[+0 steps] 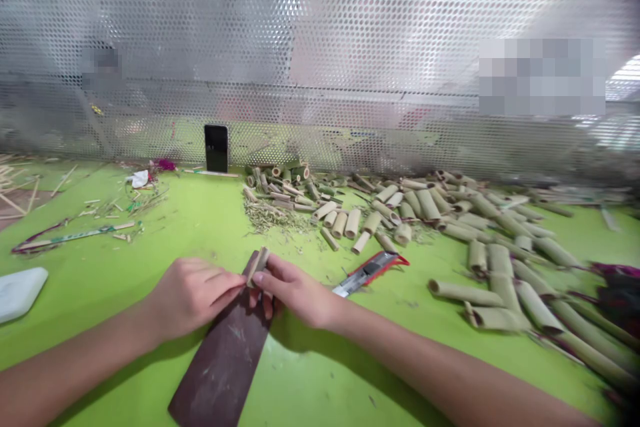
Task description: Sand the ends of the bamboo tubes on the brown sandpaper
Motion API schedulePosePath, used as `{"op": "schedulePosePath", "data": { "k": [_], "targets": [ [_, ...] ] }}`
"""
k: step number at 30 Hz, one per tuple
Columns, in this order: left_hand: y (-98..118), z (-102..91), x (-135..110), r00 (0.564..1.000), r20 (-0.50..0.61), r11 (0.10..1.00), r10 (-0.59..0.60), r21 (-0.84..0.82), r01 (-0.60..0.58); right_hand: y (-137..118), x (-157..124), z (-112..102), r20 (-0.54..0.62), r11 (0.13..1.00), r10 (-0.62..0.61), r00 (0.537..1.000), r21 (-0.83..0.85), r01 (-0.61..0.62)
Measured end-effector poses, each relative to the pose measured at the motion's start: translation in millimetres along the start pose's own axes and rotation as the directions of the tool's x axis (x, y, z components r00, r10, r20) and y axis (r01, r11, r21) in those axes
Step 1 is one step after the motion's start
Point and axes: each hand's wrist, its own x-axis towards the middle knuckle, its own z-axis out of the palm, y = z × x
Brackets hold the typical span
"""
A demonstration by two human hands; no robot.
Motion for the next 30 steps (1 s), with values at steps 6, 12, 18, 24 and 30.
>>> {"op": "schedulePosePath", "data": {
  "k": [6,12,18,24,30],
  "targets": [
    [-0.3,1.2,-1.0,0.997,0.040,0.997,-0.064,-0.051,0.066,-1.6,-0.1,2.2,-0.008,1.000,-0.002,1.000,-0.027,0.002],
    [-1.3,1.7,-1.5,0.997,0.059,0.995,-0.053,-0.080,0.058,0.5,0.8,1.9,-0.011,0.999,-0.006,1.000,-0.045,0.006],
    [-2.0,1.8,-2.9,0.997,0.073,0.999,-0.027,-0.039,0.030,2.0,0.0,0.6,0.012,1.000,-0.016,1.000,-0.025,0.016],
    [-2.5,0.2,-0.4,0.999,0.051,1.000,-0.009,-0.015,0.010,-0.8,-0.9,0.5,0.036,0.999,-0.001,0.999,-0.053,0.003],
    [-3.0,-0.2,0.7,1.000,0.026,0.999,0.009,-0.050,-0.008,-3.4,-1.3,1.5,0.019,0.998,0.031,0.999,-0.061,-0.030]
  ]
}}
